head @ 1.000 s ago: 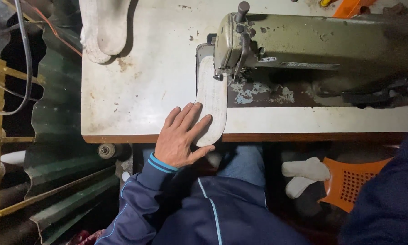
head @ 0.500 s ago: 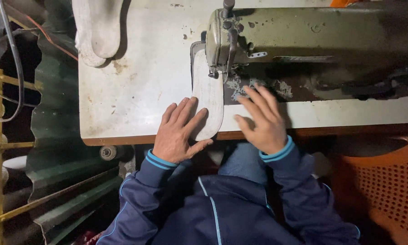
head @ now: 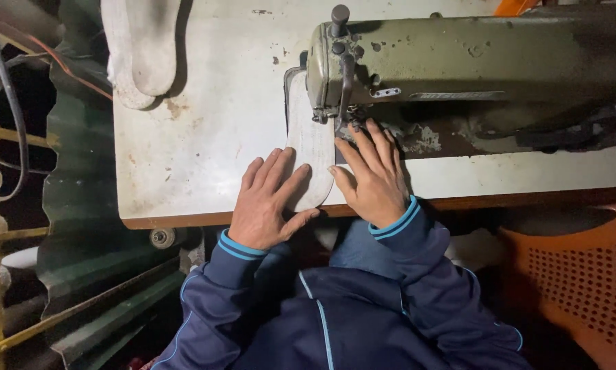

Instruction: Stitching the edges of shoe insoles using an industrial sewing machine.

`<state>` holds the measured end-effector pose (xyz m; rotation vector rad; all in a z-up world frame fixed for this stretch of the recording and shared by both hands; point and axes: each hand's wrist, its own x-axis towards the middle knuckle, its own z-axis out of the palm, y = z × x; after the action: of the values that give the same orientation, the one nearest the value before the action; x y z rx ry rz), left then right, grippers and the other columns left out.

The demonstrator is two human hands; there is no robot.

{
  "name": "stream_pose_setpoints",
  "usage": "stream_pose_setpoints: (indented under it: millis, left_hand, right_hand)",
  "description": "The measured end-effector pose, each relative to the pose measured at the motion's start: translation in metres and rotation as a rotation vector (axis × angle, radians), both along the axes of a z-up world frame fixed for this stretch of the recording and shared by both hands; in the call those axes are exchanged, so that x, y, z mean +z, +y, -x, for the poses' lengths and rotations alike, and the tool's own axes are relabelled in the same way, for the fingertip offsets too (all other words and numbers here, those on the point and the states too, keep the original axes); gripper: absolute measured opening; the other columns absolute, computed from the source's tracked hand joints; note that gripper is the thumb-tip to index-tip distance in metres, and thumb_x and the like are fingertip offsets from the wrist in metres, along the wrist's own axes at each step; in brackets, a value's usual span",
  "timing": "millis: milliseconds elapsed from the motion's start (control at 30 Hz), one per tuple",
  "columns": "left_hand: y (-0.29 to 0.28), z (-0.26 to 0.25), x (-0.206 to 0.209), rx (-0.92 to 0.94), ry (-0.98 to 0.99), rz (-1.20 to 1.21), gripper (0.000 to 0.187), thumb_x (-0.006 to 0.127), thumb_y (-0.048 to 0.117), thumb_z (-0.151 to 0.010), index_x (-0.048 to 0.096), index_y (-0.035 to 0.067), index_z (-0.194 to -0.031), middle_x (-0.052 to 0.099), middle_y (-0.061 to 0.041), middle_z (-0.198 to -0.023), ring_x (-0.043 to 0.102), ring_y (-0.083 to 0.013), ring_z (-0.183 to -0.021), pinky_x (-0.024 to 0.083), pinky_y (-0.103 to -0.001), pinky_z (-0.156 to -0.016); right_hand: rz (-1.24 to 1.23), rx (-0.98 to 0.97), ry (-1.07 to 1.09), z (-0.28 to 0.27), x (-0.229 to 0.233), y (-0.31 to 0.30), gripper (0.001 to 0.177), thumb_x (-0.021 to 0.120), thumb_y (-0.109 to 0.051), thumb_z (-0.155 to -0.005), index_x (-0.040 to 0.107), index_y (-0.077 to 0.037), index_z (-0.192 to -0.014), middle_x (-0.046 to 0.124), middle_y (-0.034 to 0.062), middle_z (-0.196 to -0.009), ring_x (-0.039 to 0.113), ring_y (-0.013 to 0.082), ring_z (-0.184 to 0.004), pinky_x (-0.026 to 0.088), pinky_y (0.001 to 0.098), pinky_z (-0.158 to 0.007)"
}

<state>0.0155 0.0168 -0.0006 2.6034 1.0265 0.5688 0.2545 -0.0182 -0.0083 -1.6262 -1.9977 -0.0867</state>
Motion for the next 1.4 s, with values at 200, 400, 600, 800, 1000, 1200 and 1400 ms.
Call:
stream_pose_setpoints:
  millis: [200, 400, 600, 800, 1000, 1200, 1400]
  left_hand:
    - [0.001, -0.001, 0.002, 0.002, -0.018, 0.012, 0.076, 0.064, 0.066, -0.09, 0.056, 0.014, -0.146, 0.046, -0.025, -0.155, 0.041, -0.0425, -0.146, 0.027, -0.063, -0.118]
    - [0.002, -0.002, 0.0, 0.023, -0.015, -0.01, 0.069, 0.064, 0.059, -0.094, 0.057, 0.014, -0.145, 0.046, -0.024, -0.154, 0.042, -0.0408, -0.145, 0.028, -0.062, -0.118]
    - [0.002, -0.002, -0.001, 0.026, -0.045, -0.017, 0.067, 0.065, 0.057, -0.095, 0.058, 0.014, -0.145, 0.047, -0.024, -0.154, 0.043, -0.0414, -0.145, 0.029, -0.061, -0.118]
    - [0.003, -0.001, -0.007, 0.047, -0.046, -0.038, 0.059, 0.065, 0.051, -0.097, 0.06, 0.013, -0.143, 0.05, -0.023, -0.152, 0.045, -0.0401, -0.143, 0.03, -0.059, -0.118]
    - [0.009, -0.003, -0.004, 0.075, -0.017, -0.043, 0.055, 0.065, 0.048, -0.098, 0.062, 0.014, -0.141, 0.052, -0.022, -0.15, 0.045, -0.039, -0.144, 0.03, -0.057, -0.119]
    - [0.015, -0.004, -0.005, 0.088, 0.01, -0.05, 0.053, 0.063, 0.048, -0.099, 0.063, 0.014, -0.14, 0.054, -0.022, -0.148, 0.045, -0.0392, -0.143, 0.03, -0.058, -0.119]
    - [0.022, -0.006, -0.009, 0.099, 0.041, -0.076, 0.054, 0.061, 0.05, -0.1, 0.063, 0.016, -0.141, 0.054, -0.021, -0.149, 0.044, -0.0385, -0.144, 0.029, -0.058, -0.119]
  right_hand:
    - [0.043, -0.001, 0.005, 0.003, 0.004, 0.0, 0.044, 0.056, -0.039, -0.108, 0.064, -0.009, -0.139, 0.052, 0.0212, -0.151, 0.038, 0.0444, -0.146, 0.028, 0.0612, -0.118]
    - [0.055, -0.005, -0.02, 0.004, 0.005, 0.0, 0.046, 0.055, -0.04, -0.108, 0.062, -0.009, -0.141, 0.051, 0.0221, -0.151, 0.038, 0.0438, -0.146, 0.027, 0.0606, -0.119]
    - [0.052, -0.008, 0.008, 0.003, 0.004, 0.001, 0.045, 0.054, -0.04, -0.108, 0.063, -0.011, -0.141, 0.05, 0.0207, -0.152, 0.038, 0.0434, -0.146, 0.028, 0.0605, -0.119]
    - [0.024, 0.001, 0.017, 0.0, -0.001, 0.001, 0.043, 0.056, -0.038, -0.108, 0.065, -0.011, -0.139, 0.051, 0.0206, -0.152, 0.04, 0.043, -0.145, 0.029, 0.06, -0.119]
    - [0.005, -0.009, 0.021, 0.0, 0.002, 0.001, 0.041, 0.058, -0.038, -0.107, 0.067, -0.01, -0.136, 0.056, 0.0211, -0.146, 0.042, 0.0422, -0.144, 0.03, 0.0595, -0.118]
    - [0.002, -0.007, -0.003, -0.001, 0.002, 0.001, 0.04, 0.059, -0.038, -0.106, 0.068, -0.011, -0.135, 0.058, 0.0214, -0.143, 0.045, 0.0415, -0.143, 0.031, 0.0587, -0.119]
    - [0.002, -0.012, 0.049, 0.0, 0.004, 0.0, 0.037, 0.056, -0.037, -0.108, 0.069, -0.011, -0.131, 0.059, 0.0213, -0.141, 0.045, 0.0413, -0.142, 0.032, 0.0596, -0.118]
